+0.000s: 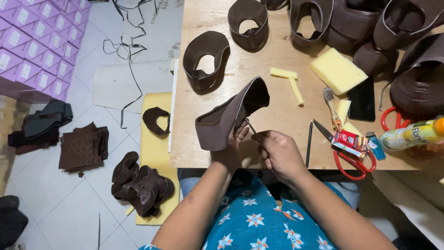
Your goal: The person assembles brown shoe parts by inserting a yellow foam piece into the opening and trimming excess material with scissors. They handle multiple shoe parts, inserting foam and cutting edges to fit.
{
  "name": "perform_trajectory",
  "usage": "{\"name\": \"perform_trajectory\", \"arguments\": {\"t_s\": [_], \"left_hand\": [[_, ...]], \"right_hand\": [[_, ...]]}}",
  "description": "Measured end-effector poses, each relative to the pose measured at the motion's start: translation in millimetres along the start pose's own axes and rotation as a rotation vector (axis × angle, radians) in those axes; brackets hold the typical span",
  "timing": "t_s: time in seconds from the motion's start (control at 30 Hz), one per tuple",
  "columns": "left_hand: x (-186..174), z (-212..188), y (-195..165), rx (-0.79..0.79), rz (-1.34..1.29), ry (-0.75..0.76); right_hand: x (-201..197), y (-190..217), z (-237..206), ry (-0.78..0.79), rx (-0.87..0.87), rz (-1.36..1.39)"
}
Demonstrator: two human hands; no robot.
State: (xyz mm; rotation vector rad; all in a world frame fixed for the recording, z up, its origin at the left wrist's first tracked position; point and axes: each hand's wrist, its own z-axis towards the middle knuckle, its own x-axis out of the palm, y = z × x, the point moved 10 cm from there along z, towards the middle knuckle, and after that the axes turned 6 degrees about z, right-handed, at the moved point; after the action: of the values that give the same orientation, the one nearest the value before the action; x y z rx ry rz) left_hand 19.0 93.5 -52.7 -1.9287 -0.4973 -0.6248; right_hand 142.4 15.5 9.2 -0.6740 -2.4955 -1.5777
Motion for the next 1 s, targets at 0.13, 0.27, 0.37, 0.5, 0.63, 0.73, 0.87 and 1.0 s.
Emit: {"name": "perform_trajectory", "arguments": {"t_s": [0.13, 0.27, 0.37, 0.5, 0.63, 0.73, 0.87, 1.0], "left_hand": [[5.5, -6.2, -4.3, -0.015, 0.089, -0.010], [3.9, -9.3, 2.8, -0.080, 0.160, -0.015], [22.5, -2.6, -1.9, 0.061, 0.096, 0.200], [-16.9, 4.7, 20.3, -0.112, 0.245, -0.122], [5.2, -2.4, -2.1, 0.096, 0.215, 0.079], [-8.1, -6.2, 3.6, 0.020, 0.217, -0.093], [-12.8, -2.5, 25.8, -0.075, 0.160, -0.111], [-6.3, 5.7, 46.9, -0.158, 0.095, 0.024]], "right_hand": [[-10.6, -10.5, 1.9, -0.012, 0.115, 0.024], [-9.0, -19.0, -4.5, -0.026, 0.190, 0.118], [-2.0, -15.7, -2.8, -0.069, 0.081, 0.136], [1.9, 1.6, 3.1, -0.048, -0.108, -0.151], [-9.6, -17.3, 6.7, -0.021, 0.125, 0.010], [-15.3, -27.0, 6.5, -0.037, 0.211, 0.071], [-19.4, -34.3, 10.9, -0.112, 0.196, 0.044], [-11.3, -13.1, 19.8, -0.062, -0.073, -0.114]]}}
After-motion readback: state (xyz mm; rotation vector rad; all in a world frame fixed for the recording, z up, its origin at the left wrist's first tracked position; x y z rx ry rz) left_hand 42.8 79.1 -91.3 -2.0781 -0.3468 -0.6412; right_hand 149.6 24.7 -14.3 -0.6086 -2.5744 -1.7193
